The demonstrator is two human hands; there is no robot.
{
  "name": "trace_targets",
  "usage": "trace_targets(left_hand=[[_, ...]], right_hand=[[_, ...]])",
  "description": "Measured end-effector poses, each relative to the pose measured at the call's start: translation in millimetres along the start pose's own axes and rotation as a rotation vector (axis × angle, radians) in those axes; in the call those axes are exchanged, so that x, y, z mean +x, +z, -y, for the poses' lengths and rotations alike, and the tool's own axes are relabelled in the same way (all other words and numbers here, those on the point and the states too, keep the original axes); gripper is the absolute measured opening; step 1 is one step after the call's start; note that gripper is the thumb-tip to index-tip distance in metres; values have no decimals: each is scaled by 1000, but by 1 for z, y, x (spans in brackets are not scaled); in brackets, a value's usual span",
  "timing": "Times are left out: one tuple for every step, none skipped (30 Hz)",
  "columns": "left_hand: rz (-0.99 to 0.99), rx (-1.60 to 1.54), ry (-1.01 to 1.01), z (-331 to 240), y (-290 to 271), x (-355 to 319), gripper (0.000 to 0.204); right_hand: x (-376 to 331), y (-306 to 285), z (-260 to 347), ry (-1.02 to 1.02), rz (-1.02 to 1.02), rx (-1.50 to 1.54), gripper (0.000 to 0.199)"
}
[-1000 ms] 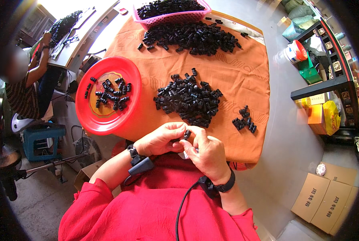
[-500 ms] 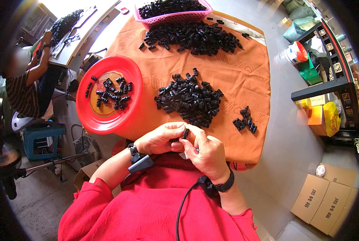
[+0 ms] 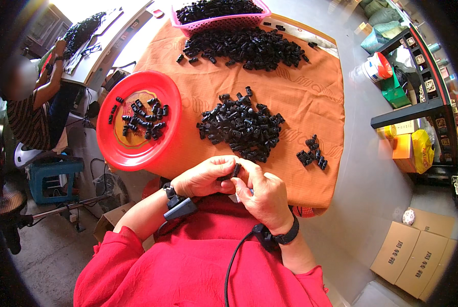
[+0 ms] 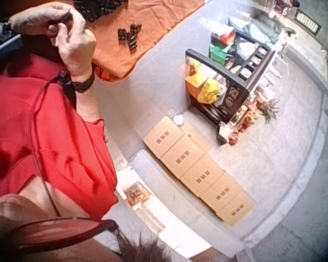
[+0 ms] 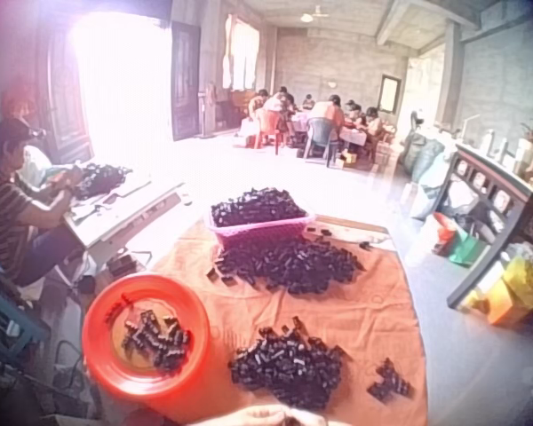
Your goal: Manually assemble small black plastic shoe components by hand.
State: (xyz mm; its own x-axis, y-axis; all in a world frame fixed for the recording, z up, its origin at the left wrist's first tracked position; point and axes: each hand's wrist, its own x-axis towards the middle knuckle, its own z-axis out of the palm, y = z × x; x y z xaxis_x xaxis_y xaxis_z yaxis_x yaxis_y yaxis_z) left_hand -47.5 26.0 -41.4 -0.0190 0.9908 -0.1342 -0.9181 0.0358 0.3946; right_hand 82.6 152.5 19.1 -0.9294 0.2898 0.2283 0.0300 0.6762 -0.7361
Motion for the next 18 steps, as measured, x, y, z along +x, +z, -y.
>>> trace_targets(left_hand=[[0, -1, 0, 0, 1, 0, 25], [-49, 6, -8, -1, 4, -1, 26], [-98, 13, -15, -1, 5, -1, 26], [-97, 12, -15, 0, 4, -1, 26], [-77, -2, 7, 2, 2, -1, 26], [-57, -16, 29, 3, 1, -1, 26], [-58, -16, 29, 4, 0, 0, 26], [-50, 3, 50, 5, -1, 1, 26], [-43, 23, 71, 6, -1, 2, 26], [-43, 22, 71, 6, -1, 1, 26], [-56, 54, 71, 5, 0, 1, 26], [-68, 86, 71, 5, 1, 1, 27], [-68, 85, 71, 4, 1, 0, 27], [-97, 81, 55, 4, 2, -1, 27], [-124, 76, 38, 3, 3, -1, 27], [-126, 76, 40, 3, 4, -2, 27], [-121, 69, 42, 2, 5, -2, 27], [-116, 61, 43, 2, 5, -2, 27]], right_hand=[[0, 0, 0, 0, 4, 0, 45], [0, -1, 1, 0, 5, 0, 45], [1, -3, 2, 28, 33, -6, 42], [1, -4, 4, 55, 62, -13, 40], [1, -4, 5, 55, 62, -13, 40], [1, -4, 6, 142, 61, 75, 35], [1, -3, 7, 230, 59, 163, 30], [1, -2, 6, 230, 60, 164, 30], [3, 1, 5, 195, 21, 168, 26], [4, 2, 3, 161, -18, 171, 21], [4, 3, 1, 162, -18, 171, 21], [4, 4, 0, 167, -52, 152, 19], [4, 5, -2, 172, -86, 134, 16], [4, 5, -2, 173, -86, 133, 16], [4, 6, -2, 168, -124, 29, 15], [5, 6, -2, 161, -161, -74, 14], [5, 7, -3, 161, -159, -73, 14], [6, 8, -3, 149, -172, -117, 15]])
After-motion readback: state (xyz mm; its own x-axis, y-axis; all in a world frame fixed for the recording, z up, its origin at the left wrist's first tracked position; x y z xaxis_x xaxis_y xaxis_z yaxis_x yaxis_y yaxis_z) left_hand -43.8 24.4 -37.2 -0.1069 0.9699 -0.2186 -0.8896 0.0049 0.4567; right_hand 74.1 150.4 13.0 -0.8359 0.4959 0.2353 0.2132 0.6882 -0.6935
